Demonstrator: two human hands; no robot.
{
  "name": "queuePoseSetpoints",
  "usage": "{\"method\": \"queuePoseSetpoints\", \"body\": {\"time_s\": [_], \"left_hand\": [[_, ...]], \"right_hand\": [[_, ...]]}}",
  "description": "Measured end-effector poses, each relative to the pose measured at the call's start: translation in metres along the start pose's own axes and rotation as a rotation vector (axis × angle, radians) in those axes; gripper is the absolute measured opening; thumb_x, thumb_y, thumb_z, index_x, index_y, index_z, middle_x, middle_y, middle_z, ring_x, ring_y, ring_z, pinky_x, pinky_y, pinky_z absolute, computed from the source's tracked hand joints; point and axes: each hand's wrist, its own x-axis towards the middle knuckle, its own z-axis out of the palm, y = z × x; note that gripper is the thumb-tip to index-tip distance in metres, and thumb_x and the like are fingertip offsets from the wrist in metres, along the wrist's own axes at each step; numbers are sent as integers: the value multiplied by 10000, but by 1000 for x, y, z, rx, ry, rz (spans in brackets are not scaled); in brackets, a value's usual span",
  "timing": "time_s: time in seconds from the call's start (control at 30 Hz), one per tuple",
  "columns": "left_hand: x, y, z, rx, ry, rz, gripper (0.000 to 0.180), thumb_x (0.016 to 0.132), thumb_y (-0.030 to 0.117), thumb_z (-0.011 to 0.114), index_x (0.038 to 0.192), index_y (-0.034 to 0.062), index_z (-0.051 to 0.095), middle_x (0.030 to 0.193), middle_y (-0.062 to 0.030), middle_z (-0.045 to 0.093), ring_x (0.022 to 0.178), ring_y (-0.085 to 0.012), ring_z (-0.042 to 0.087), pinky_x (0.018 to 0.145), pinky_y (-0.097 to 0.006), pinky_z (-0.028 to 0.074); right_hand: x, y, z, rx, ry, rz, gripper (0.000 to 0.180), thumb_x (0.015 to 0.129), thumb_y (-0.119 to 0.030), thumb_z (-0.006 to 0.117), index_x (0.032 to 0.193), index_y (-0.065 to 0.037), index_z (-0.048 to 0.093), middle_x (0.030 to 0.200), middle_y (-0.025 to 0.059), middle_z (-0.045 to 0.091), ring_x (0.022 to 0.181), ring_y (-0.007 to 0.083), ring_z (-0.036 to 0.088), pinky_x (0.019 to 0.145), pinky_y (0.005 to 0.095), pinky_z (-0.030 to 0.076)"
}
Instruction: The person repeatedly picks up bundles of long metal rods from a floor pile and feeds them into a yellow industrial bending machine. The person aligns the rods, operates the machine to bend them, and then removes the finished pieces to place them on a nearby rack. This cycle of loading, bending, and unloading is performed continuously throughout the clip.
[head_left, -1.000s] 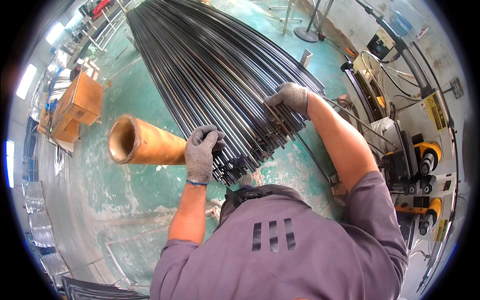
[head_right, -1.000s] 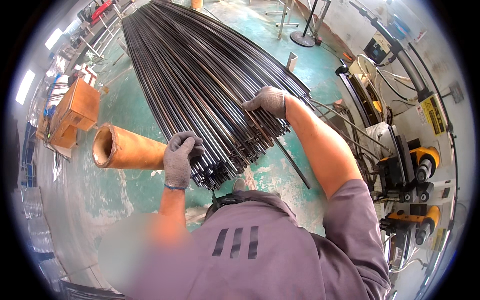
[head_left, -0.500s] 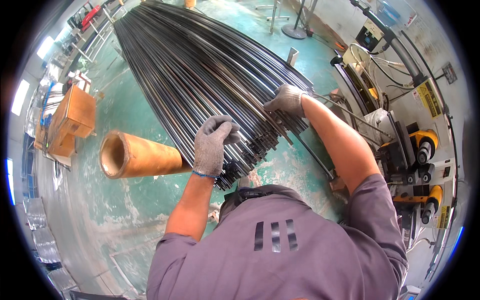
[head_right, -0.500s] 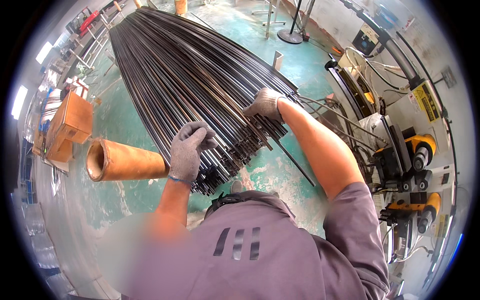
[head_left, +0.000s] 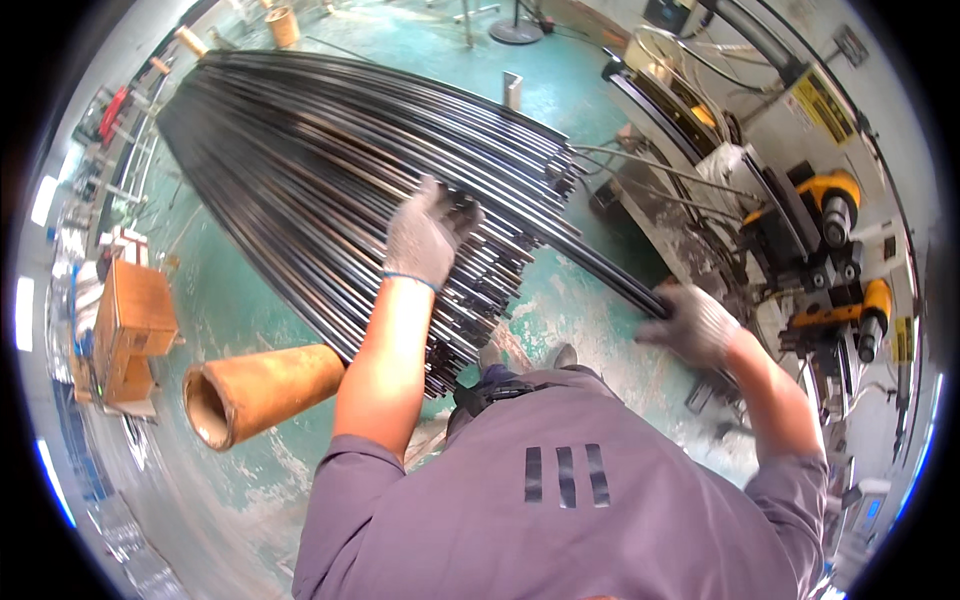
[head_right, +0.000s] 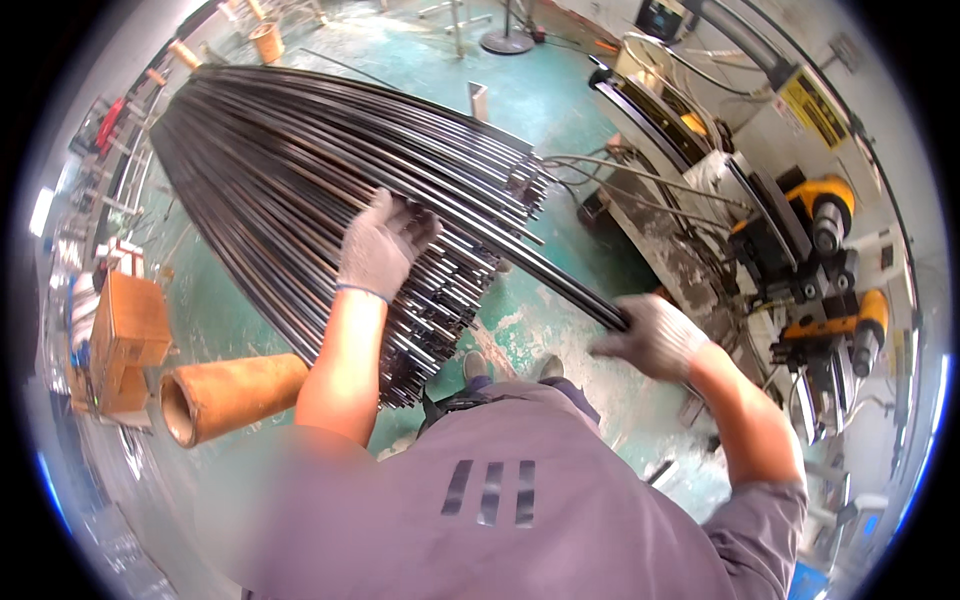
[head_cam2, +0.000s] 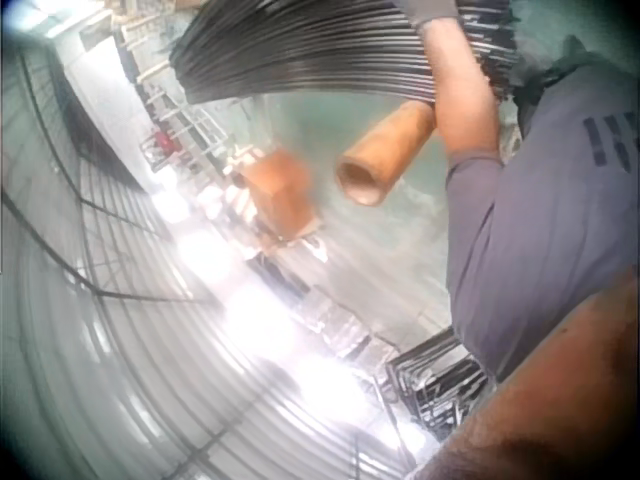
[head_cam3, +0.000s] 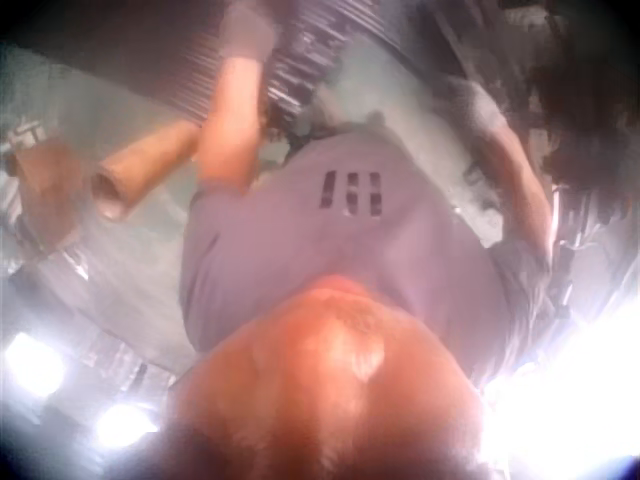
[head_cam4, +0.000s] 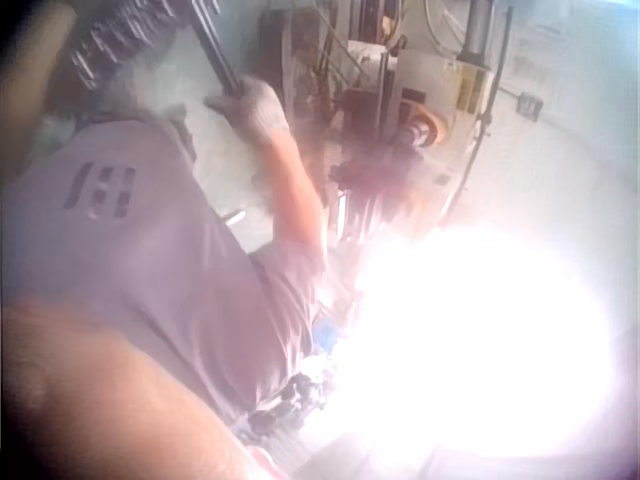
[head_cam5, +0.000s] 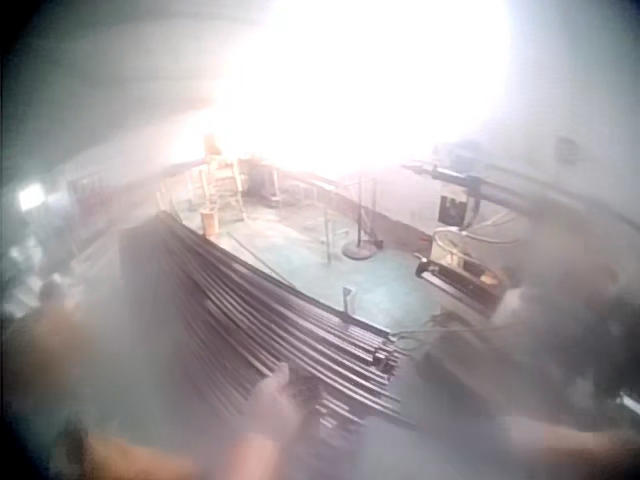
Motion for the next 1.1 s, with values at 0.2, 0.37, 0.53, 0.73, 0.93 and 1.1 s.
{"method": "queuePoseSetpoints", "body": {"time_s": [0.2,0.37,0.53,0.73,0.93,1.1], "left_hand": [[40,7,33,-267,124,-47,291,1047,224,422,1055,-64,465,925,-166,545,836,-284,573,894,-498,506],[3,-75,80,-208,51,-346,159,974,69,483,937,-79,527,858,-156,545,800,-271,553,901,-515,505],[-9,-85,122,116,-198,-126,100,957,44,550,945,-51,577,882,-104,579,796,-233,581,901,-412,522],[-8,-99,205,-23,-290,-69,152,985,126,566,1046,-14,556,878,-72,564,809,-185,561,875,-411,497],[-29,-207,266,60,-577,-317,139,948,77,589,1055,-10,592,983,-113,604,930,-266,593,1061,-490,430],[-5,-205,308,132,-812,-307,181,949,72,543,1094,-25,593,1032,-158,643,1030,-307,617,1079,-500,426]], "right_hand": [[-167,90,34,-293,391,414,306,704,-271,838,759,-70,614,686,156,632,675,341,645,618,422,501],[-244,200,99,-395,669,524,98,769,-61,631,856,-86,595,717,150,622,704,384,623,645,483,484],[-345,304,139,-340,816,770,153,786,5,581,894,-90,632,841,166,645,851,374,622,747,466,479],[-374,393,206,139,1533,1506,330,860,-44,589,1185,7,608,1117,183,658,1076,334,619,972,404,478],[-181,233,87,2581,1517,-306,186,951,-73,530,1068,72,534,992,193,615,1024,329,597,1031,527,460],[-181,309,77,2324,1715,-77,115,931,-9,599,1038,31,584,993,156,654,966,313,645,985,484,524]]}}
